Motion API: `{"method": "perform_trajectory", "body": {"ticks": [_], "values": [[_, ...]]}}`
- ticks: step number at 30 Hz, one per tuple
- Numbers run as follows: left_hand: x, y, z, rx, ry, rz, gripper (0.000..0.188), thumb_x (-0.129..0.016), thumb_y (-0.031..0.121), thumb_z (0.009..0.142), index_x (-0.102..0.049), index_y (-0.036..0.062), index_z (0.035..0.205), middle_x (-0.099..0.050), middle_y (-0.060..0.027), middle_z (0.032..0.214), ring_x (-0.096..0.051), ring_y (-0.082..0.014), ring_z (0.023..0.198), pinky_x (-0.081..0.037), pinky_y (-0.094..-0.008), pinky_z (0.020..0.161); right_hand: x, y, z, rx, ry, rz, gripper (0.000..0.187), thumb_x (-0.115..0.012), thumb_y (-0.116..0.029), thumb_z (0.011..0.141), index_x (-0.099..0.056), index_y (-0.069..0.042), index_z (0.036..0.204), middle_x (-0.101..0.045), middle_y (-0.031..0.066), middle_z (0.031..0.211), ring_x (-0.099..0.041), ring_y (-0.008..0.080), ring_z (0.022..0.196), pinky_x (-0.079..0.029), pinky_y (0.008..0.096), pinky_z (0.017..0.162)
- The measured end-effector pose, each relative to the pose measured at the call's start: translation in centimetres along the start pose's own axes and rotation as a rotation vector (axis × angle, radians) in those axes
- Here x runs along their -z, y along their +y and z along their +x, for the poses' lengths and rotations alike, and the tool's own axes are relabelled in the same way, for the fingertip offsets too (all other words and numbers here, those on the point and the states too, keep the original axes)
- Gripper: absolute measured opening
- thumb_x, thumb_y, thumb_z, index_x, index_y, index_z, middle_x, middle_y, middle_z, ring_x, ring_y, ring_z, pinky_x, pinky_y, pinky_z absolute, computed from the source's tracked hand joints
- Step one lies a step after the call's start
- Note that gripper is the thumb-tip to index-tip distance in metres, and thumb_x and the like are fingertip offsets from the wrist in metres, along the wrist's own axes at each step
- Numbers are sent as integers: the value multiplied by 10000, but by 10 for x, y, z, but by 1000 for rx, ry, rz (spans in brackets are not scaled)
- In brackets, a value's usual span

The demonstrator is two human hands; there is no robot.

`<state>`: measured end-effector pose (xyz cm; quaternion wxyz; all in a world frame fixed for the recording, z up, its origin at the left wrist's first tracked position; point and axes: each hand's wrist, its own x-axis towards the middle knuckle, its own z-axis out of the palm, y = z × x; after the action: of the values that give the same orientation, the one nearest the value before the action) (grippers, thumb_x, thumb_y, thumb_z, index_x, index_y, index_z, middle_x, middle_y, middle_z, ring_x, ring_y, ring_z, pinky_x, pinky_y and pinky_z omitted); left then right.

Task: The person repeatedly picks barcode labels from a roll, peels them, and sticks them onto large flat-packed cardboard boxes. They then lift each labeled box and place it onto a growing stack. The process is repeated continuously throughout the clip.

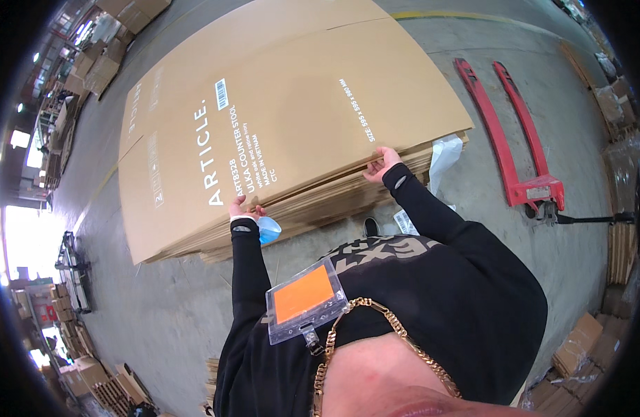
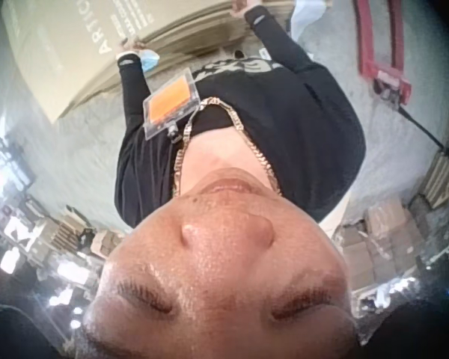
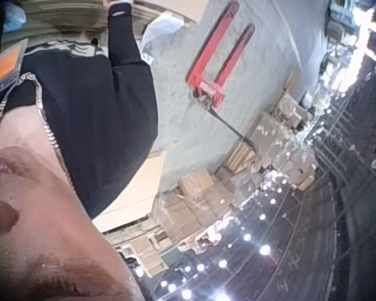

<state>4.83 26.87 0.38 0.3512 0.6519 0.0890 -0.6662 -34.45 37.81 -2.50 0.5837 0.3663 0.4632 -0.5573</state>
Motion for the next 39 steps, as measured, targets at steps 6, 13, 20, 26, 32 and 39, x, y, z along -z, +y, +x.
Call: {"method": "perform_trajectory", "body": {"ticks": [6,13,20,26,32,39], "values": [[7,-6,-4,-65,23,-105,530,-668,250,761,-329,152,1157,-488,-131,940,-513,-214,696,-433,-394,645,11,5,-6,118,-187,-159,299,-604,-302,889,-515,-63,1044,-501,90,1061,-525,250,960,-368,514,1056],[16,-16,-3,-141,52,-189,508,-654,213,747,-313,144,1117,-461,-98,873,-493,-201,600,-397,-407,628,20,16,-28,-82,-431,-341,593,-574,-284,940,-325,27,1380,-438,188,1311,-478,335,1217,-387,493,1062],[13,-28,-5,-316,-71,-179,215,-607,205,785,-409,137,834,-408,-35,576,-436,-186,544,-356,-372,575,-3,12,4,-37,-727,-63,404,-627,-328,934,-506,-141,1271,-529,90,1313,-509,303,1214,-419,517,1029],[92,-31,-26,-1159,234,655,219,-650,215,756,-561,68,892,-655,-93,859,-640,-214,824,-524,-440,719,-14,37,-8,306,-709,-229,354,-605,-242,942,-538,-119,1267,-590,73,1254,-555,270,1167,-462,526,978],[184,46,-26,-1765,1106,1472,881,-743,287,635,-396,167,1436,-223,-168,1558,-209,-411,1431,-274,-640,1071,-2,-5,-27,583,-743,-302,336,-629,-183,893,-568,-89,1210,-602,90,1201,-588,277,1082,-509,525,876],[274,231,-124,-2680,724,1225,259,-643,57,744,-662,57,1002,-692,-134,1036,-649,-321,1081,-435,-506,1013,-8,-102,-167,1213,-789,-210,260,-587,-273,962,-598,-86,1141,-669,31,1074,-646,136,968,-534,261,833]]}}
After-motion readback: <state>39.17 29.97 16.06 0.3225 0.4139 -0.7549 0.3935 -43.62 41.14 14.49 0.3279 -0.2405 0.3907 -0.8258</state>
